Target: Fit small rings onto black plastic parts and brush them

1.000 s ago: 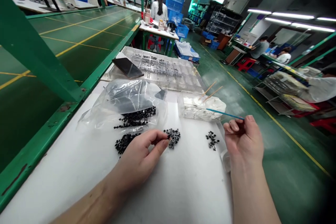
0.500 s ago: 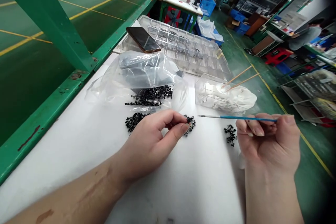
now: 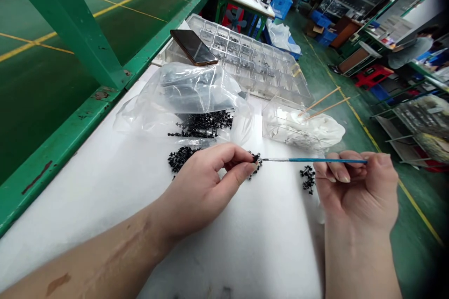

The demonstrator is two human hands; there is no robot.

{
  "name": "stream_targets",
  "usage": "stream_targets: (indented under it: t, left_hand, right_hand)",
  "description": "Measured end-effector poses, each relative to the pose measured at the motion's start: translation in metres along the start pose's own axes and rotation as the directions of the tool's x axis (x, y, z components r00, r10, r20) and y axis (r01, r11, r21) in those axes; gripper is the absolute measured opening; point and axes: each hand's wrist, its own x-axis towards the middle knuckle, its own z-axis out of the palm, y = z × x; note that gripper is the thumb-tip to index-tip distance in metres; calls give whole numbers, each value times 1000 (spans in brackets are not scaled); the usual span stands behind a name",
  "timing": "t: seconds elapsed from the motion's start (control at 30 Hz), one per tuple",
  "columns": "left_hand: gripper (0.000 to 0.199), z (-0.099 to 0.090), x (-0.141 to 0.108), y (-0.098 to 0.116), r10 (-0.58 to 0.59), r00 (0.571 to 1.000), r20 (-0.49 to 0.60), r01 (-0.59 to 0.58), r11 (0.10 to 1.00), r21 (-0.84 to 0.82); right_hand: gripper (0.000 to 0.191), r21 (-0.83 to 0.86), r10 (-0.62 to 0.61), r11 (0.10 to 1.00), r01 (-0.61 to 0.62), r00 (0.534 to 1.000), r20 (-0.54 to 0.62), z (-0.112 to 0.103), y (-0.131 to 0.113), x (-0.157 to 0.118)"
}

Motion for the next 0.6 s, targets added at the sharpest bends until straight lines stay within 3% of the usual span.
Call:
stream_targets:
  t: [0.23, 0.6]
  left_hand:
    - [12, 0, 1, 1, 8, 1000, 2, -8, 999, 34]
    - [12, 0, 2, 1, -5, 1000, 17, 5, 999, 39]
  right_hand:
    - [41, -12, -2, 1000, 2, 999, -42, 3, 0, 0]
    - [34, 17, -32, 999, 32, 999, -16, -6, -3, 4]
